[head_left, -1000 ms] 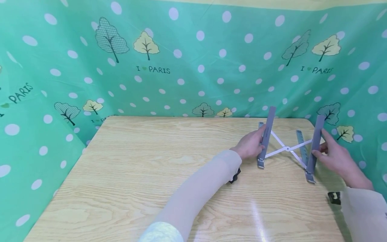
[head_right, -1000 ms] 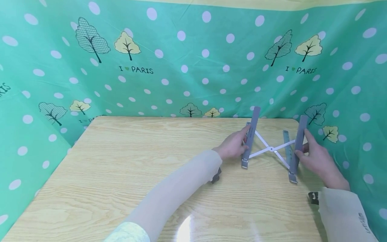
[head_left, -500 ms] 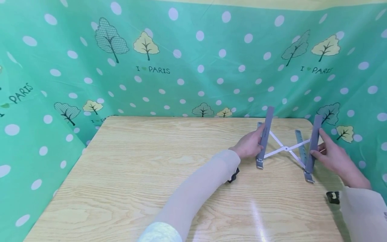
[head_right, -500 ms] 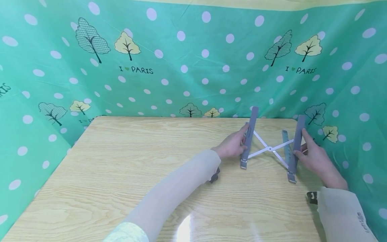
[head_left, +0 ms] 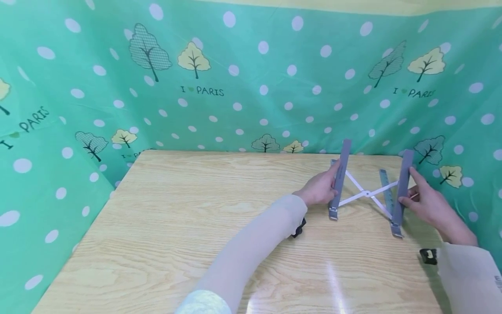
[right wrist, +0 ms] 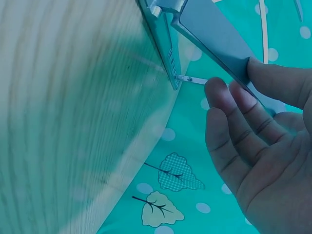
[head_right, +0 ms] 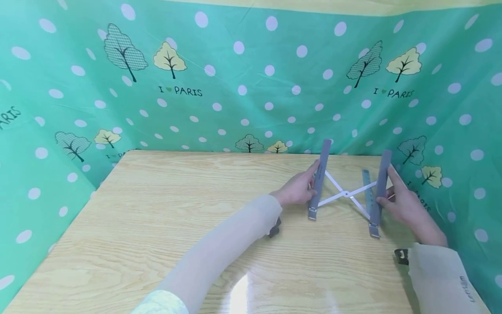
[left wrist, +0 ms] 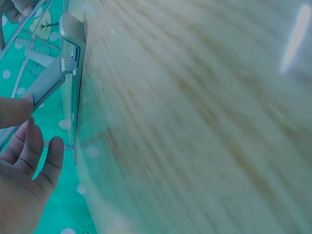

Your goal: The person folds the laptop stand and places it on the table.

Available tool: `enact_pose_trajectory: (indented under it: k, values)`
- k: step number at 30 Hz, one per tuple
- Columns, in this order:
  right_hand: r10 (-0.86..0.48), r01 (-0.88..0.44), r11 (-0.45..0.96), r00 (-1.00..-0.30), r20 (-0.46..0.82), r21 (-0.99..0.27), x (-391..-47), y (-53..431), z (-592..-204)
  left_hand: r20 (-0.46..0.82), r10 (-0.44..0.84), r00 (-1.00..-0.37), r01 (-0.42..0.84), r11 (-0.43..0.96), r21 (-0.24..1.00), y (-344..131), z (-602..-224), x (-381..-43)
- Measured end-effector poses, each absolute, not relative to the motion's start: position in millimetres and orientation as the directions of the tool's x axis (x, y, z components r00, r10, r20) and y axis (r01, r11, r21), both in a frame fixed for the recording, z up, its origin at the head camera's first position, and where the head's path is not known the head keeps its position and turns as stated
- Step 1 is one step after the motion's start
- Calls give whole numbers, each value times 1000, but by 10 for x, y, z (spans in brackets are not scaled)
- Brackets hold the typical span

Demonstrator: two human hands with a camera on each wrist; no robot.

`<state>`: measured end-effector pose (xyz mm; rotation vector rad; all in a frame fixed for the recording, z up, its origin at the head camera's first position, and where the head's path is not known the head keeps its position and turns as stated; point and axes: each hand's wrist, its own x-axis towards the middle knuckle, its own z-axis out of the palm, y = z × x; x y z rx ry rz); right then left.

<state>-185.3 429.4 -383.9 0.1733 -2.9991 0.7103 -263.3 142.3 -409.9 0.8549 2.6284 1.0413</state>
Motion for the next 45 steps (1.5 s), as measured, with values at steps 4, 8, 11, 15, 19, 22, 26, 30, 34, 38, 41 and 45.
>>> enact_pose_trajectory:
  k: [4,8,11,15,19,22,26,30,34,38,41,45]
  values:
    - [-94,-119,884,-992,78,-451,-1851,4266,-3847,36,577,-816,449,593,668,1387,-4097,-2615]
    - [-86,-103,877,-995,57,-469,-1850,4212,-3846,41,582,-812,458,593,662,1335,-4108,-2608]
    - [-89,-104,871,-995,53,-480,-1856,4160,-3842,54,589,-807,469,581,666,1283,-4121,-2610]
    - [-100,-119,864,-993,64,-490,-1877,4109,-3847,69,592,-803,475,567,672,1225,-4136,-2611]
    - [-106,-131,862,-991,77,-489,-1890,4077,-3857,76,584,-808,472,565,676,1180,-4145,-2600]
    - [-108,-130,863,-991,73,-489,-1896,4050,-3857,77,584,-808,475,568,673,1145,-4152,-2595]
    - [-100,-110,868,-994,47,-485,-1909,4011,-3855,73,586,-807,474,570,671,1101,-4154,-2592]
    - [-97,-101,867,-995,34,-488,-1919,3955,-3845,71,580,-812,469,575,670,1052,-4150,-2590]
    - [-94,-91,863,-995,20,-496,-1921,3898,-3834,73,573,-816,462,572,678,1003,-4154,-2593]
    - [-84,-77,865,-996,8,-496,-1925,3844,-3826,84,574,-815,460,551,697,951,-4160,-2601]
    - [-83,-68,858,-997,-7,-508,-1934,3805,-3828,87,572,-816,455,541,707,905,-4167,-2603]
    - [-97,-75,855,-995,-16,-513,-1953,3758,-3834,78,559,-826,434,541,720,842,-4183,-2607]
